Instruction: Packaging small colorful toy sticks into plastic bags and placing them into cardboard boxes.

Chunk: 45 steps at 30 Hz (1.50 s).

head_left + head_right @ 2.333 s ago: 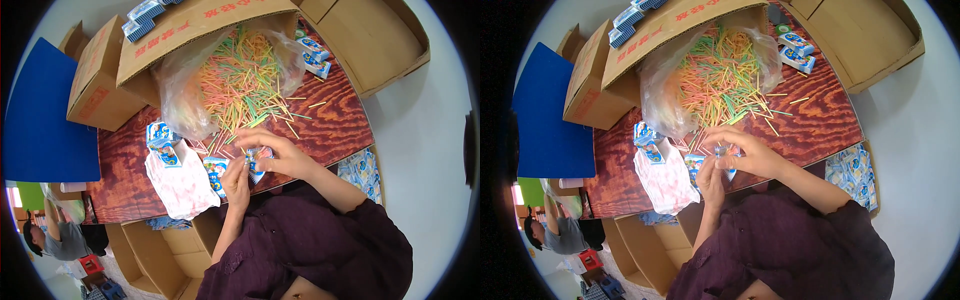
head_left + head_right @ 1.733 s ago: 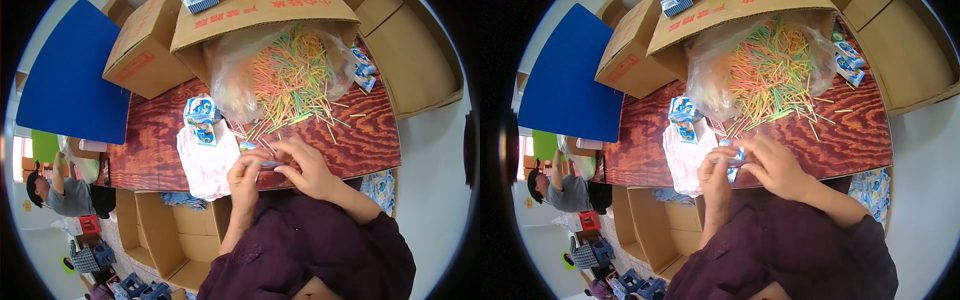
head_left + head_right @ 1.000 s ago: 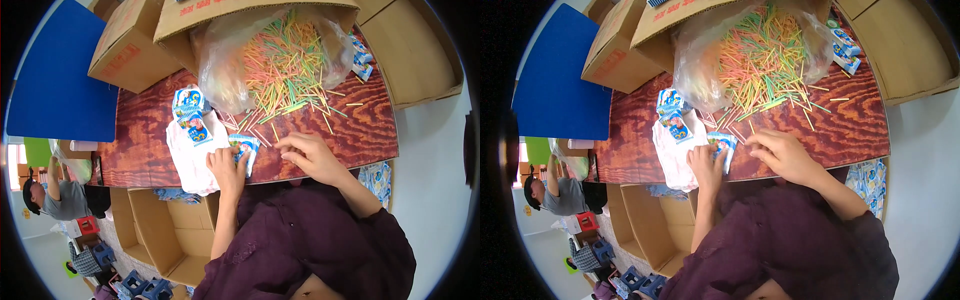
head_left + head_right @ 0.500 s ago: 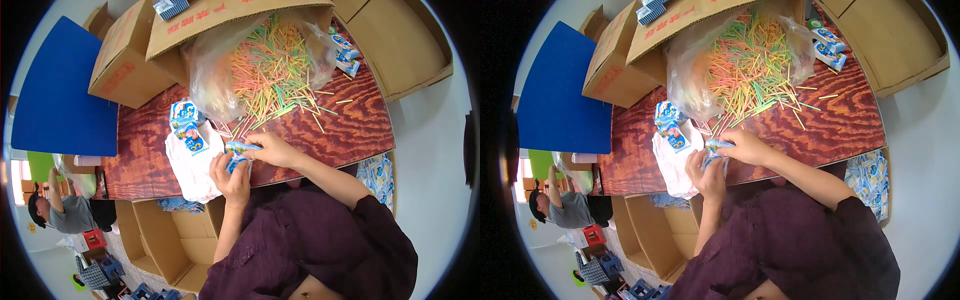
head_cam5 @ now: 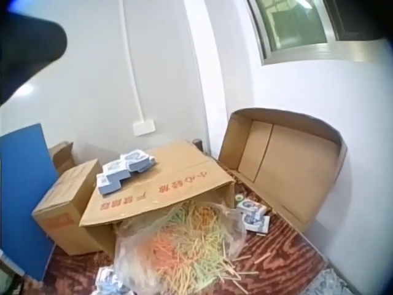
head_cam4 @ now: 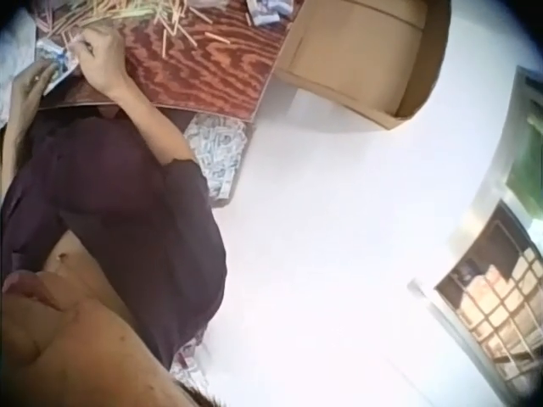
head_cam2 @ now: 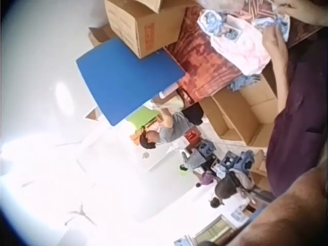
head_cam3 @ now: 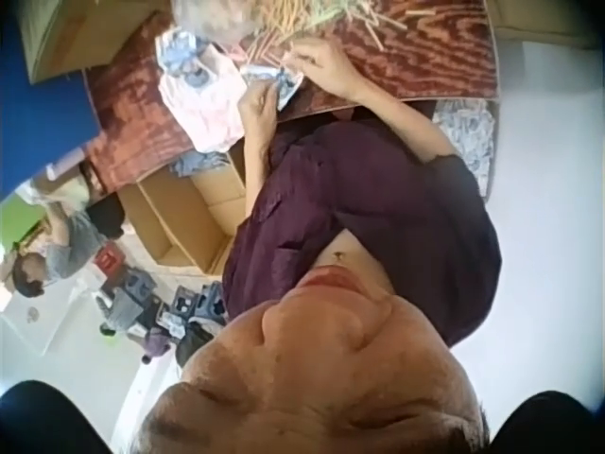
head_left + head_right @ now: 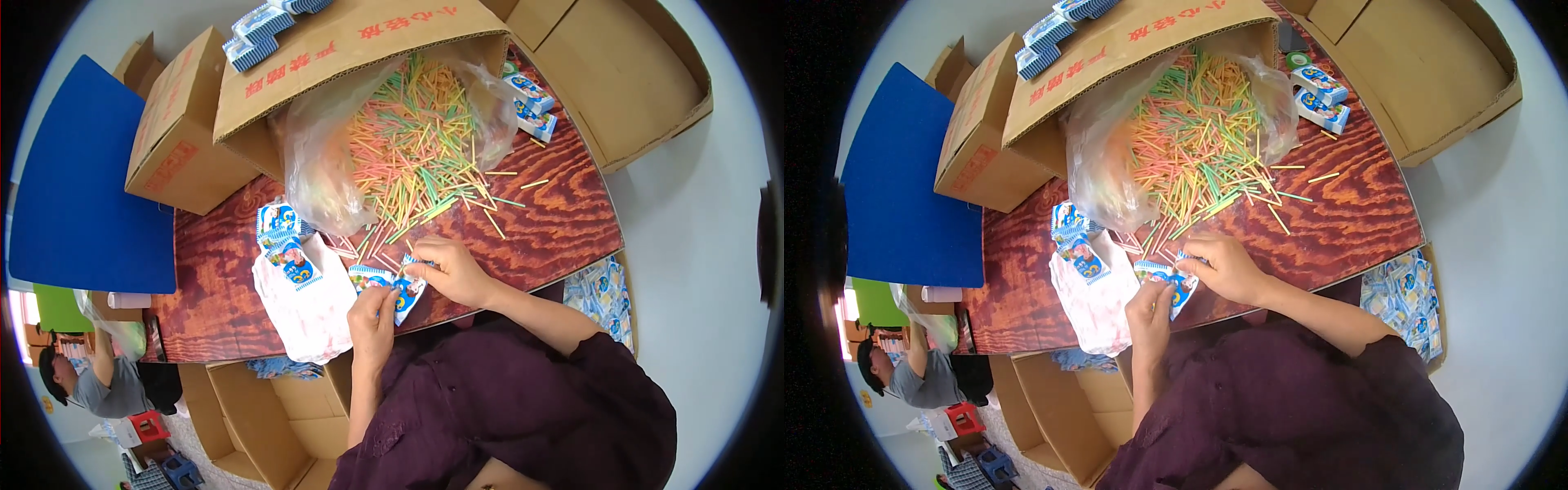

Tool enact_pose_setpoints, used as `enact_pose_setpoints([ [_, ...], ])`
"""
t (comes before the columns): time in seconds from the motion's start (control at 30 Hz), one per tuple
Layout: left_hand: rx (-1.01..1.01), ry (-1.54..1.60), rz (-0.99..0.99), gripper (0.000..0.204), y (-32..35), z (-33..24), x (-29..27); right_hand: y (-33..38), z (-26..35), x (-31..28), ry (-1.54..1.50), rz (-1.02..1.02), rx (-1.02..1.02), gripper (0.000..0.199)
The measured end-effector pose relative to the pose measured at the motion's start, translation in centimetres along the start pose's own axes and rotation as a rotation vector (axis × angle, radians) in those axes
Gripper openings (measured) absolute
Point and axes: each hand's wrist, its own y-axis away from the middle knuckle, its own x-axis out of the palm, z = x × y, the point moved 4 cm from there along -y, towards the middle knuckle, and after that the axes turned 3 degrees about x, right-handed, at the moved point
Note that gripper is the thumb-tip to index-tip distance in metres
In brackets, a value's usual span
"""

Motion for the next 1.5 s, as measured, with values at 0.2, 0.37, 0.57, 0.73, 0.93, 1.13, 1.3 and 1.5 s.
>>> enact_pose_setpoints([
  [0.2, 0.004, 0.063, -0.16, 0.005, -0.4, 0.6, -0.7, -3.3, -3.6, -2.3, 0.012, 0.145, 0.192, 0.018],
  [0.37, -0.002, 0.147, -0.199, 0.004, -0.6, 0.6, -0.6, -8.2, -3.8, -5.6, 0.487, -0.175, -0.055, 0.011],
  [0.57, -0.039, 0.165, -0.186, 0.003, -0.2, 0.5, -1.1, -10.4, -6.0, -8.4, 0.875, -0.417, -0.17, 0.017],
  [0.73, -0.099, 0.255, -0.201, 0.004, -0.1, 1.6, -1.2, -11.9, -5.0, -6.9, 1.111, -0.34, -0.242, 0.032],
  [0.93, -0.082, 0.28, -0.175, 0.004, -0.7, 1.2, -0.7, -14.1, -6.8, -5.7, 1.189, -0.151, -0.281, 0.036],
  [1.13, -0.062, 0.282, -0.227, 0.004, -0.4, 0.9, -1.6, -13.0, -7.7, -6.7, 1.124, -0.142, -0.297, 0.025],
  [1.3, -0.179, 0.475, -0.291, 0.005, 0.5, 2.9, -2.3, -14.3, -5.7, -7.7, 1.04, -0.162, -0.314, 0.021],
  [1.5, -0.201, 0.601, -0.31, 0.006, -0.1, 2.5, -2.6, -16.8, -5.1, -7.9, 0.79, -0.099, 0.182, 0.015],
])
